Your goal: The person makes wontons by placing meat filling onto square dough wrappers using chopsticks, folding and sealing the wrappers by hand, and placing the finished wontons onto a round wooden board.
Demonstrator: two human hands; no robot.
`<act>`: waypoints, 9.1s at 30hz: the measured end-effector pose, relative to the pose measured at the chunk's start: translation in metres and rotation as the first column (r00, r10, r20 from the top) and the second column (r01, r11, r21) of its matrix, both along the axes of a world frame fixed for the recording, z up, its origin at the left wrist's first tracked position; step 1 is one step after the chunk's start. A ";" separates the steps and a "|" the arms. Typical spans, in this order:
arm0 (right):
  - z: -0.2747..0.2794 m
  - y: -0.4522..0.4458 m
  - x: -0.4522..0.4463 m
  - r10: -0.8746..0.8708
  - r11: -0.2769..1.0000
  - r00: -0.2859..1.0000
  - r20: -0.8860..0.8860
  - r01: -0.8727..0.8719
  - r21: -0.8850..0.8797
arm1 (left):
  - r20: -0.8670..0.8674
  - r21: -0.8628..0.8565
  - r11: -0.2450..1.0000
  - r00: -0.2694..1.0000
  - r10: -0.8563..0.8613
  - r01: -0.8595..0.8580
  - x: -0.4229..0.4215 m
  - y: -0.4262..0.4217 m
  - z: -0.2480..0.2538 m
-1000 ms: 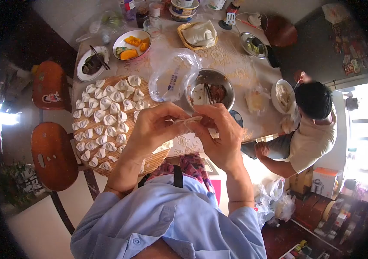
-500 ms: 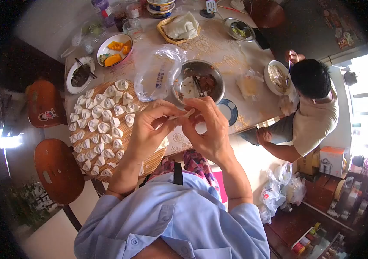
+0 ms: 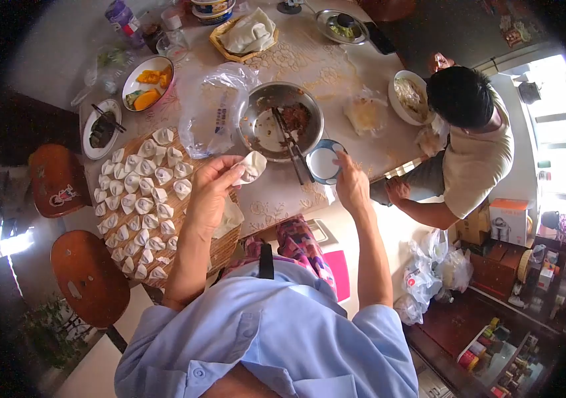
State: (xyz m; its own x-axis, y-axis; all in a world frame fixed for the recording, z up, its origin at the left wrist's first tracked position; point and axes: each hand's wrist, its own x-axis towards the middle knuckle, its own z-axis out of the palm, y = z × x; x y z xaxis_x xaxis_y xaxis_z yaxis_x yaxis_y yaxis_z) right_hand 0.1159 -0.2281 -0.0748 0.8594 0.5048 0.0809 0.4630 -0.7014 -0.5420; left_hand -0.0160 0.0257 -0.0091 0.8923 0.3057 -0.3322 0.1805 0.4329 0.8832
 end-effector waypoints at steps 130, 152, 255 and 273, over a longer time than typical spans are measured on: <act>-0.073 0.208 -0.177 0.641 0.764 0.767 -0.032 -0.632 0.131 | -0.278 -0.274 0.749 0.795 0.539 -0.603 -0.216 0.043 -0.108; 0.020 0.074 -0.068 -0.227 0.971 0.892 0.391 0.239 0.018 | -0.096 -0.538 0.742 0.903 0.418 -0.401 -0.119 0.046 -0.105; 0.092 0.037 -0.003 0.170 0.481 0.903 -0.394 0.272 0.833 | -0.023 -0.746 0.648 0.978 0.208 -0.156 0.051 -0.009 -0.043; 0.113 0.044 -0.016 0.292 0.447 0.908 -0.301 0.149 0.882 | 0.125 -0.841 0.541 0.967 0.223 -0.016 0.020 0.012 -0.015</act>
State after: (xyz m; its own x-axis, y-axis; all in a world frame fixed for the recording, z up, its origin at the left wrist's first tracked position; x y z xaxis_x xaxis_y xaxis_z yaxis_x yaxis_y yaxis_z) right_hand 0.1003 -0.1843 0.0385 0.8871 0.4080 0.2158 0.1035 0.2799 -0.9544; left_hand 0.0043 0.0378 -0.0244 0.9425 0.0953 -0.3203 -0.0581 0.9906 0.1236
